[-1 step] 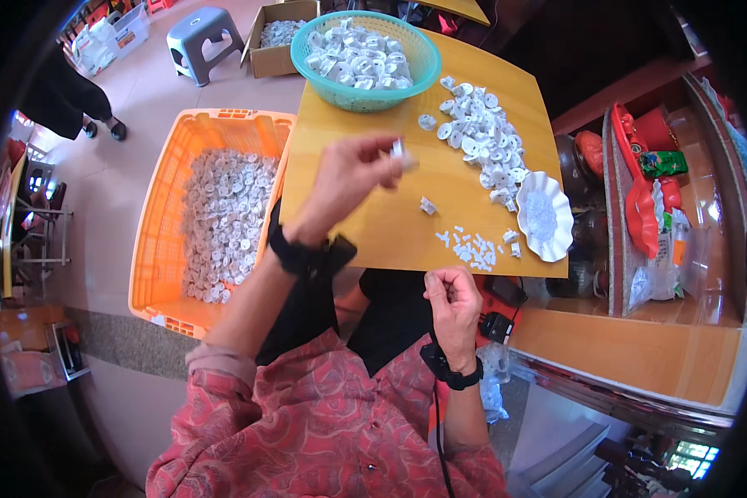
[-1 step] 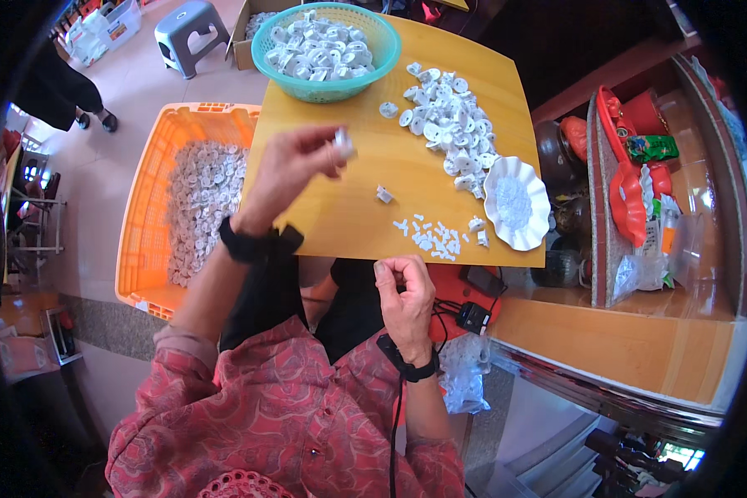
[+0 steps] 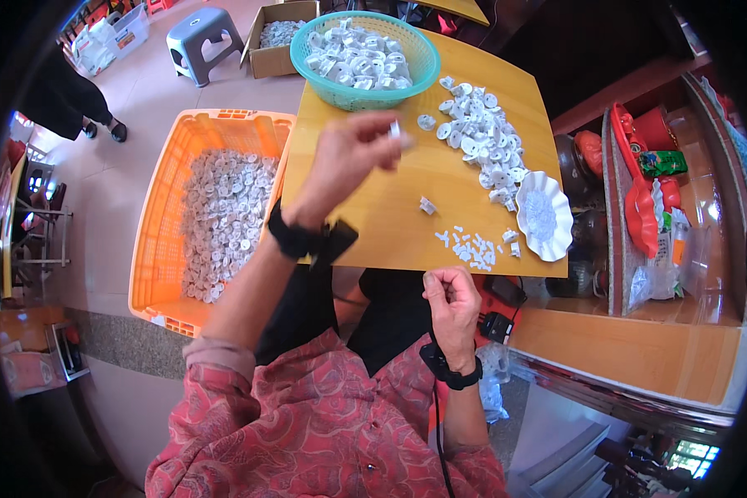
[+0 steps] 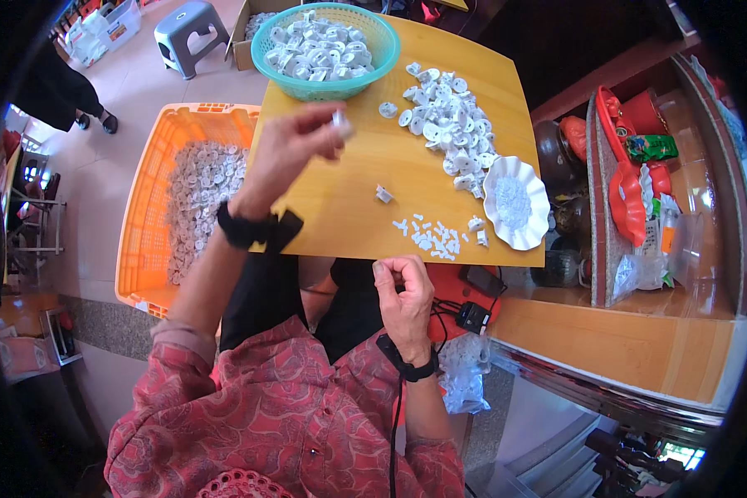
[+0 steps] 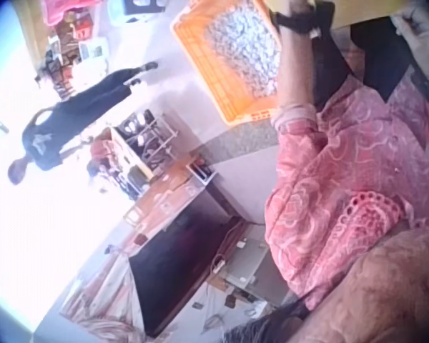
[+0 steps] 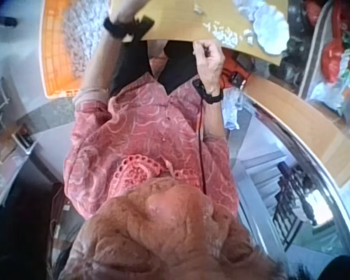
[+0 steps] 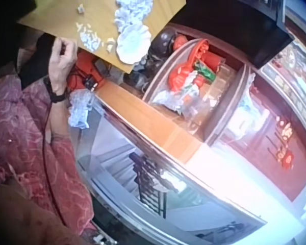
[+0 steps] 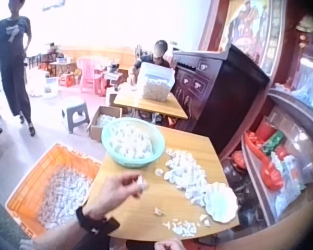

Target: Inspecting and sorting small white plastic components on a table.

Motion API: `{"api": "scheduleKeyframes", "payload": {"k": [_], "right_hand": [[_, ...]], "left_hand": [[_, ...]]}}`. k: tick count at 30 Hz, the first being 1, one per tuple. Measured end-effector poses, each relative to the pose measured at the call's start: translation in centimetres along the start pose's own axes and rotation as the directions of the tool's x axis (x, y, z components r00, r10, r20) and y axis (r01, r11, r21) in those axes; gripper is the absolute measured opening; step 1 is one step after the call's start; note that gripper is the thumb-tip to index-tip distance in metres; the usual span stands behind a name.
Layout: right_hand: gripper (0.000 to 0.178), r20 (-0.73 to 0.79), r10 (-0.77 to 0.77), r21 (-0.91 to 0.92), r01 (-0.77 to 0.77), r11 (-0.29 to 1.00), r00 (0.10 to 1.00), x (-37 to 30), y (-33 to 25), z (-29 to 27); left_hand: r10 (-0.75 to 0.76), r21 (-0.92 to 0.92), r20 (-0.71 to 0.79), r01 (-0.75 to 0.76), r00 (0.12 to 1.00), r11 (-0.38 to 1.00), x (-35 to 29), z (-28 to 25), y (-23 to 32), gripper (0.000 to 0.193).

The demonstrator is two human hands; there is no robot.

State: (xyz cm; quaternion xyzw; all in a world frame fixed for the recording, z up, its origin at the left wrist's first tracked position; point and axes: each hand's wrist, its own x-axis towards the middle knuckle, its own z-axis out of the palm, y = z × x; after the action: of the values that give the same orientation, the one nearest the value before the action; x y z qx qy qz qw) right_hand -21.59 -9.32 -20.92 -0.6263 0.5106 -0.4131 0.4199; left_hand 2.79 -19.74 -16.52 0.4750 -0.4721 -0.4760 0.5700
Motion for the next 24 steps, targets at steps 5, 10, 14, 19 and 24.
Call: {"api": "scheduleKeyframes", "payload": {"k": [5, 10, 14, 19, 24], "right_hand": [[0.01, 0.01, -0.096, -0.2, 0.096, 0.975, 0.995, 0.4, -0.9, 0.2], [0.009, -0.052, -0.151, -0.319, 0.127, 0.939, 0.987, 1.0, 0.4, -0.3], [0.007, -0.08, -0.204, -0.443, 0.148, 0.884, 0.976, 1.7, 2.0, -0.7], [0.018, -0.058, -0.323, -0.624, 0.218, 0.751, 0.945, 2.4, 1.7, -0.5], [0.023, 0.049, -0.359, -0.755, 0.27, 0.598, 0.932, 2.5, 1.4, -0.4]], "left_hand": [[0.239, 0.152, -0.222, -0.208, 0.945, 0.966, 7.0, -1.8, 1.9, 0.047], [0.314, 0.348, -0.213, -0.228, 0.925, 0.909, 5.9, 0.4, 1.0, 0.044], [0.269, 0.454, 0.002, -0.241, 0.963, 0.858, 2.1, 3.3, -2.9, 0.038], [0.203, 0.641, 0.22, -0.298, 0.954, 0.707, -1.0, 4.9, -4.7, 0.034], [0.185, 0.65, 0.352, -0.381, 0.918, 0.657, -1.6, 5.0, -5.4, 0.025]]}}
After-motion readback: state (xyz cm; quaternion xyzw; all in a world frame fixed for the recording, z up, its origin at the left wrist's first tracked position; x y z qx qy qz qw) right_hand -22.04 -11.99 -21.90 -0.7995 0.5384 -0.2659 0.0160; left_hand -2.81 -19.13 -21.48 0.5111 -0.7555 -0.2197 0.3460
